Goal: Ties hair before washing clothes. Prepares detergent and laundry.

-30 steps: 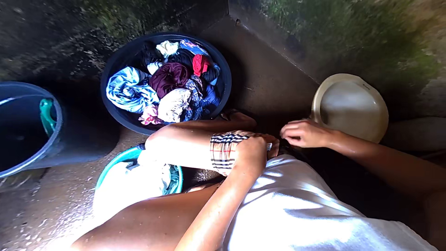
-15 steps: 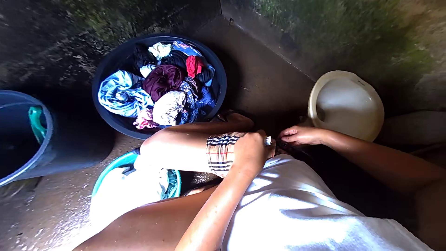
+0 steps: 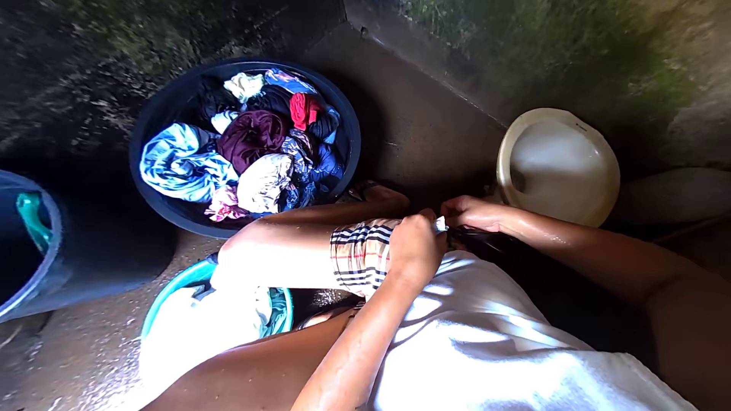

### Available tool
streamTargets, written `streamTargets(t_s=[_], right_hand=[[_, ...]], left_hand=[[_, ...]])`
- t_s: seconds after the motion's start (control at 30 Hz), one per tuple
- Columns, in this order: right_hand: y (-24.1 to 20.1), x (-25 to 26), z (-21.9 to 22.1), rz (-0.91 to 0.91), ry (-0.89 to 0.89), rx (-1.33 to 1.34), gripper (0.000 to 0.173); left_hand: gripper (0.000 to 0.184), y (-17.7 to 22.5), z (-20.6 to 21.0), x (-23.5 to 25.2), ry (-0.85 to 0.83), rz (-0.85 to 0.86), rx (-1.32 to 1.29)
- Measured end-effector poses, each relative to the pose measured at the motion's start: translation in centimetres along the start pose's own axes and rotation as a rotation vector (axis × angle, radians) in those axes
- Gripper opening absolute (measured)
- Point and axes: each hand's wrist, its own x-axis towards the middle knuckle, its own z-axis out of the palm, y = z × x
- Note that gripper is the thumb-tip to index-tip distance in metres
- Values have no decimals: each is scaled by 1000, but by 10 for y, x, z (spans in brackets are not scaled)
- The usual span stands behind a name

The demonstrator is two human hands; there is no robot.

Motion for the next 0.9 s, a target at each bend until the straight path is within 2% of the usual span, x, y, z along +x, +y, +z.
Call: streamTargets(t_s=[0.17, 0.27, 0.33, 0.43, 0.53, 0.67, 0.77, 0.8, 0.9], right_hand=[[-11, 10, 21, -196, 99, -110, 6], [-11, 6, 21, -161, 127, -61, 4], [-10, 0, 11, -54, 56, -18, 4], [-7, -11, -12, 99, -125, -10, 26], [-6, -26, -28, 120, -285, -119, 46], [-5, -33, -34, 177, -271, -32, 37], [4, -28, -35, 185, -303, 1, 41], [7, -26, -35, 174, -271, 6, 38], [15, -19, -39, 72, -75, 74, 13]], left_hand=[[20, 0, 3, -2, 9, 56, 53], [24, -5, 0, 1, -51, 69, 71], [25, -9, -2, 3, -48, 73, 37], [26, -10, -4, 5, -52, 57, 23], [26, -11, -6, 5, -56, 54, 0], [25, -12, -5, 6, -56, 61, -13], [23, -15, -4, 6, -40, 66, -28], [23, -16, -4, 6, -37, 65, -30], [23, -17, -4, 6, -22, 56, -44]])
